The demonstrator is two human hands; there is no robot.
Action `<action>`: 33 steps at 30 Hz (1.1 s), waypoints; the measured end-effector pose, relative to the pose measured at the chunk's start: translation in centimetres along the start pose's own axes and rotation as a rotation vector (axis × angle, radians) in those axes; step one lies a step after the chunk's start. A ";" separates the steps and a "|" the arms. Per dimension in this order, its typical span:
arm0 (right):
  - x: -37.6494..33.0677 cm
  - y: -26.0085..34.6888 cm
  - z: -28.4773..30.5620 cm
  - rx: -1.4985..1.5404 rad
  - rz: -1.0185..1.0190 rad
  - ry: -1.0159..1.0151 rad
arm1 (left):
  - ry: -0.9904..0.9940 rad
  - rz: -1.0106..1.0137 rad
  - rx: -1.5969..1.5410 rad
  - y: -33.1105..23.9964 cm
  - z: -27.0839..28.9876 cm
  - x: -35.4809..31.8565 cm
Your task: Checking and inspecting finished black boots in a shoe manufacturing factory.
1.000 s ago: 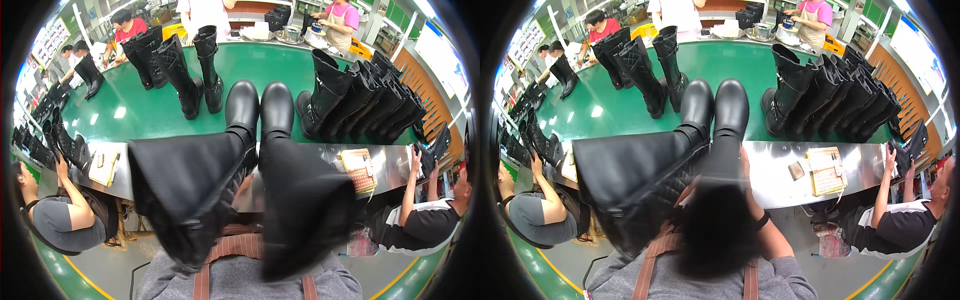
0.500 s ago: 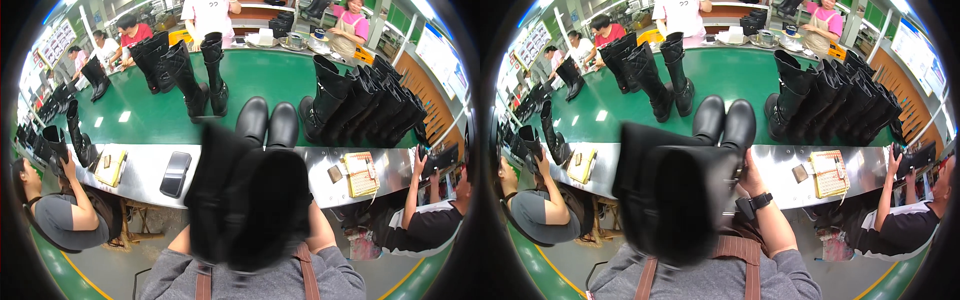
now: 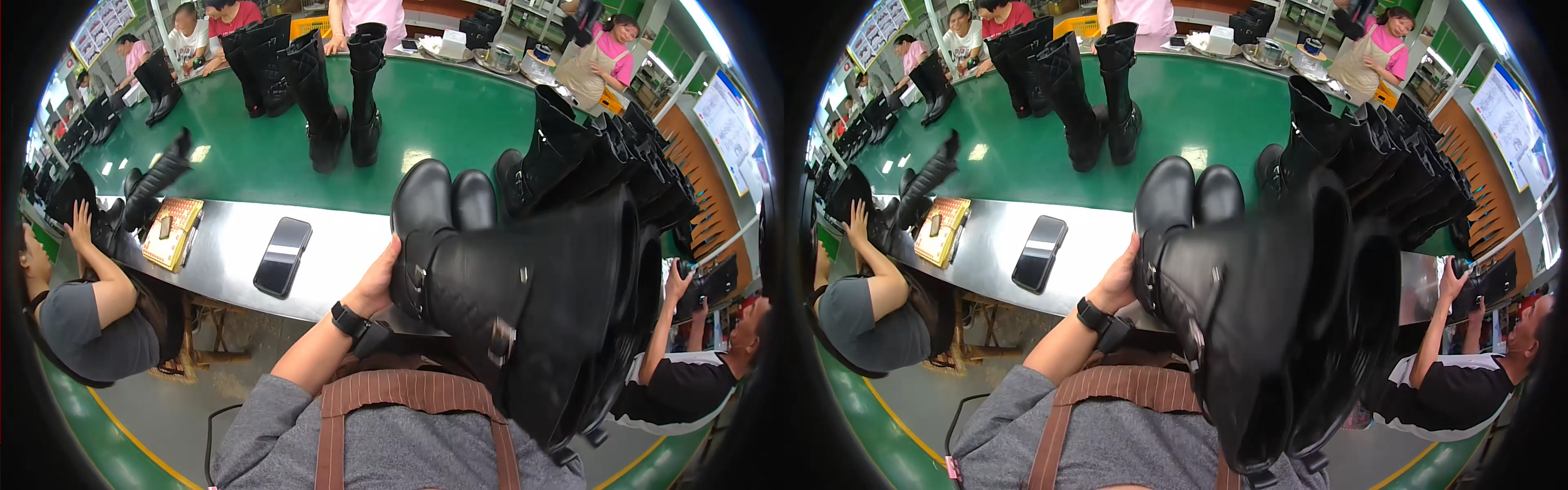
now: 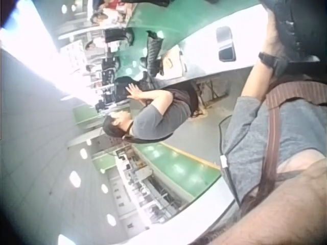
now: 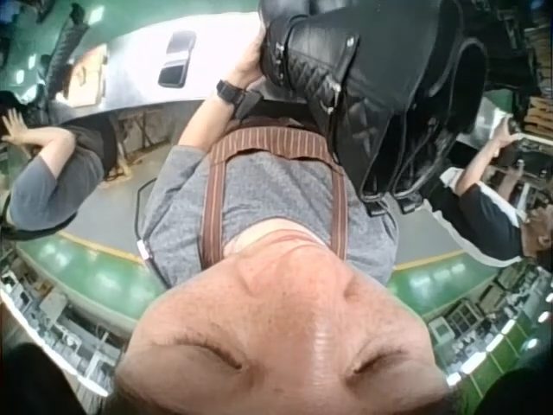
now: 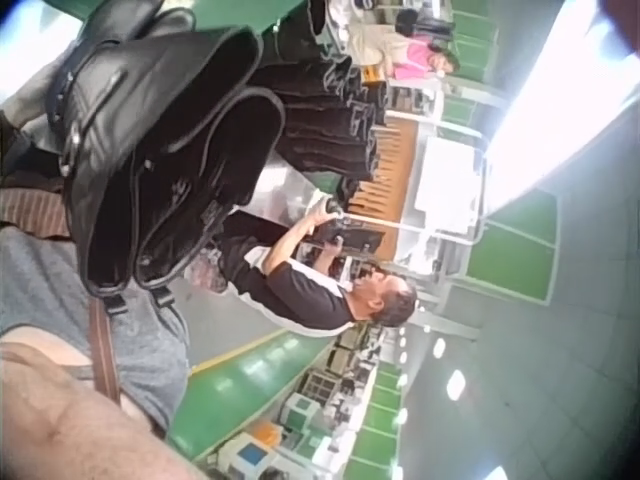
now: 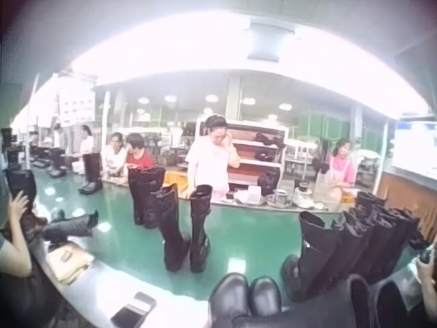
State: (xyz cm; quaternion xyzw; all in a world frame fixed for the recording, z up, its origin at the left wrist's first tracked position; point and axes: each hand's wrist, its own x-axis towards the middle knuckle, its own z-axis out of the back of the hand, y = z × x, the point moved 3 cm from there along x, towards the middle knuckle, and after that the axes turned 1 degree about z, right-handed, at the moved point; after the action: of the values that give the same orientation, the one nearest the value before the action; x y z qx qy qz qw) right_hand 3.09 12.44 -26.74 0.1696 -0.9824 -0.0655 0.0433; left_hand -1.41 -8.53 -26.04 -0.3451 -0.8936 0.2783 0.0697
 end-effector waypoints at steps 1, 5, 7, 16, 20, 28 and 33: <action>-0.3 -0.2 -0.2 0.033 0.012 0.019 | 0.027 0.025 -0.073 -0.2 0.3 0.0; -0.7 -1.5 -1.6 0.160 0.041 0.122 | 0.136 -0.028 -0.266 -1.9 1.7 -1.1; -0.2 -2.4 -4.6 -0.294 0.017 0.135 | 0.103 -0.041 -0.268 -2.6 0.3 -1.8; -1.3 -3.1 -3.3 -0.244 0.216 -0.141 | -0.070 -0.155 -0.185 -3.3 0.1 -3.7; -1.2 -3.1 -2.8 -0.097 0.178 -0.100 | -0.131 -0.188 -0.137 -3.5 0.0 -4.0; -1.3 -3.4 -3.5 -0.336 0.290 -0.285 | -0.151 -0.206 -0.149 -3.2 0.6 -4.2; -1.0 -3.4 -3.9 -0.367 0.332 -0.304 | -0.168 -0.217 -0.118 -3.2 0.9 -3.9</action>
State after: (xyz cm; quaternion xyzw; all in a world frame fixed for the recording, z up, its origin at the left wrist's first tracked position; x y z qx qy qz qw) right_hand 5.59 9.21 -23.44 -0.0161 -0.9637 -0.2588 -0.0642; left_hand -0.64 -13.38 -24.75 -0.2255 -0.9432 0.2439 0.0038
